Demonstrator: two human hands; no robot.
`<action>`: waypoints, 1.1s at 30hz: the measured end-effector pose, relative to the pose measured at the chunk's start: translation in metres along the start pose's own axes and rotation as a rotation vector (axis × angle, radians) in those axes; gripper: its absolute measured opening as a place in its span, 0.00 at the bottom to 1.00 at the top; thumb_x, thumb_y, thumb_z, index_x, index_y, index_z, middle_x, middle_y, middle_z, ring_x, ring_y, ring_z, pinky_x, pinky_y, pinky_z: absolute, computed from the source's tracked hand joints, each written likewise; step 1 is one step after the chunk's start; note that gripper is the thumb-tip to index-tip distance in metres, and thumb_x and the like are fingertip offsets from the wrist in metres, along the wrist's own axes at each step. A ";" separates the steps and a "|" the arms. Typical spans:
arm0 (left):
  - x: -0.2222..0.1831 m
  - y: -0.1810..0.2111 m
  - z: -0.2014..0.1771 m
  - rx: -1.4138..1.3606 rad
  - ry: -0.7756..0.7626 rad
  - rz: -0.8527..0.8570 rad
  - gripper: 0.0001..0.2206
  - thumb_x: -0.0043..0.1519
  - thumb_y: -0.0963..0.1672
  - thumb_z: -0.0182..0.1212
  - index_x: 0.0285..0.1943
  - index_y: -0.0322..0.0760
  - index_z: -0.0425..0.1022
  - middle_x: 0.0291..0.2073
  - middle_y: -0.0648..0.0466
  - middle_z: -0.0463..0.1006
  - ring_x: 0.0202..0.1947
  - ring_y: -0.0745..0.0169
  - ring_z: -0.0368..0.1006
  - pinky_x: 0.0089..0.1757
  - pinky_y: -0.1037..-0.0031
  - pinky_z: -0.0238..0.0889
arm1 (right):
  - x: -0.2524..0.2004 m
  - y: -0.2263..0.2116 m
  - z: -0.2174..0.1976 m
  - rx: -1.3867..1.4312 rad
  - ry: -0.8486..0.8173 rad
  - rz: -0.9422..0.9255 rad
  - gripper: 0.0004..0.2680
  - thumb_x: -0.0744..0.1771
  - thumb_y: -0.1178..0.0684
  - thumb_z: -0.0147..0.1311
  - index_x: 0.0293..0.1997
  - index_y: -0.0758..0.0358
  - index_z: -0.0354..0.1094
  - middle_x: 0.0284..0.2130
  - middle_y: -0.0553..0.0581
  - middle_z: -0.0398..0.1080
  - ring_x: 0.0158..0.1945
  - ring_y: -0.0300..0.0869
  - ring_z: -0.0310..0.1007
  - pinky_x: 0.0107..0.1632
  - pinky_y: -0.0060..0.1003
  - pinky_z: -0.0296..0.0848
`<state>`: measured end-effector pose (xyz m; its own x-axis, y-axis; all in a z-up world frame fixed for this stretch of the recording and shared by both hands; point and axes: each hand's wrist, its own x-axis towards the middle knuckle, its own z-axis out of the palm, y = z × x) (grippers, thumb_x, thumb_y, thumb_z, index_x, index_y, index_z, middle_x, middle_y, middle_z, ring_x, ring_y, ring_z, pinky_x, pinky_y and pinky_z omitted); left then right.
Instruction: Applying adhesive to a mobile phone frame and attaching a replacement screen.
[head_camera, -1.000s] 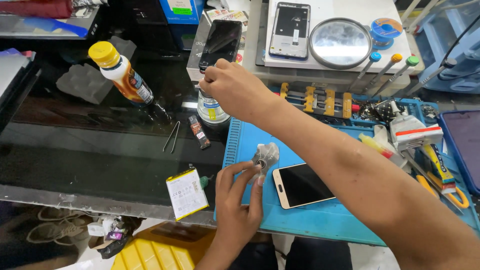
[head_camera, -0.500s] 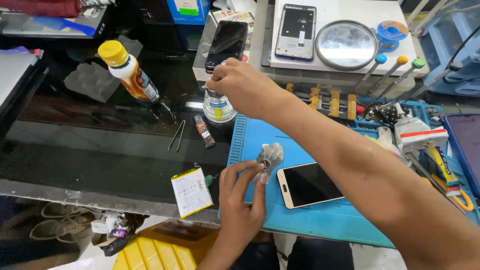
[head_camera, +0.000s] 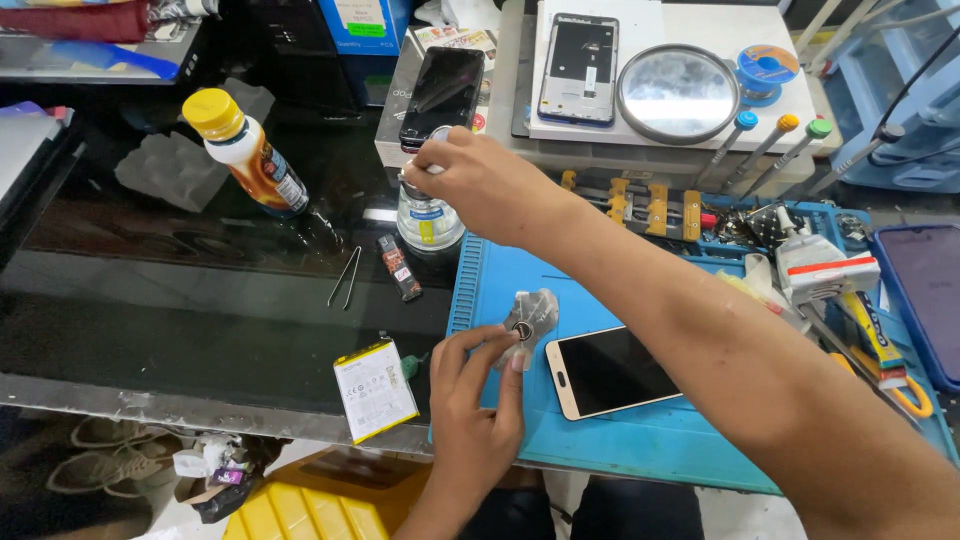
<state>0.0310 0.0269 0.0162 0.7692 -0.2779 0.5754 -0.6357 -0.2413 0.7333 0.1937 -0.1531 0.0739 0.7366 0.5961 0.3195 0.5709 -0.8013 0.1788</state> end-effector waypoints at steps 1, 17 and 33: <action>0.000 0.000 0.000 0.003 0.007 0.003 0.08 0.66 0.42 0.57 0.49 0.36 0.79 0.48 0.51 0.77 0.49 0.51 0.73 0.50 0.60 0.67 | -0.001 0.000 0.003 -0.040 -0.018 -0.006 0.17 0.65 0.67 0.54 0.62 0.64 0.66 0.55 0.61 0.68 0.49 0.54 0.65 0.47 0.46 0.73; -0.009 -0.013 -0.004 -0.119 0.107 -0.087 0.03 0.62 0.41 0.65 0.37 0.38 0.82 0.34 0.55 0.84 0.41 0.59 0.78 0.46 0.69 0.71 | -0.116 -0.057 -0.102 0.860 0.059 0.560 0.11 0.70 0.59 0.42 0.49 0.66 0.75 0.48 0.52 0.81 0.51 0.42 0.79 0.53 0.39 0.75; -0.008 -0.001 -0.007 -0.157 0.080 -0.158 0.17 0.72 0.47 0.45 0.43 0.36 0.81 0.29 0.55 0.82 0.40 0.59 0.76 0.45 0.67 0.69 | -0.232 -0.124 -0.041 0.310 -0.212 0.106 0.19 0.67 0.58 0.48 0.68 0.64 0.63 0.63 0.58 0.63 0.55 0.52 0.61 0.50 0.48 0.65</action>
<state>0.0259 0.0361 0.0141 0.8648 -0.1717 0.4718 -0.4943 -0.1262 0.8601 -0.0625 -0.1939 0.0158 0.8374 0.5343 0.1154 0.5463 -0.8250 -0.1446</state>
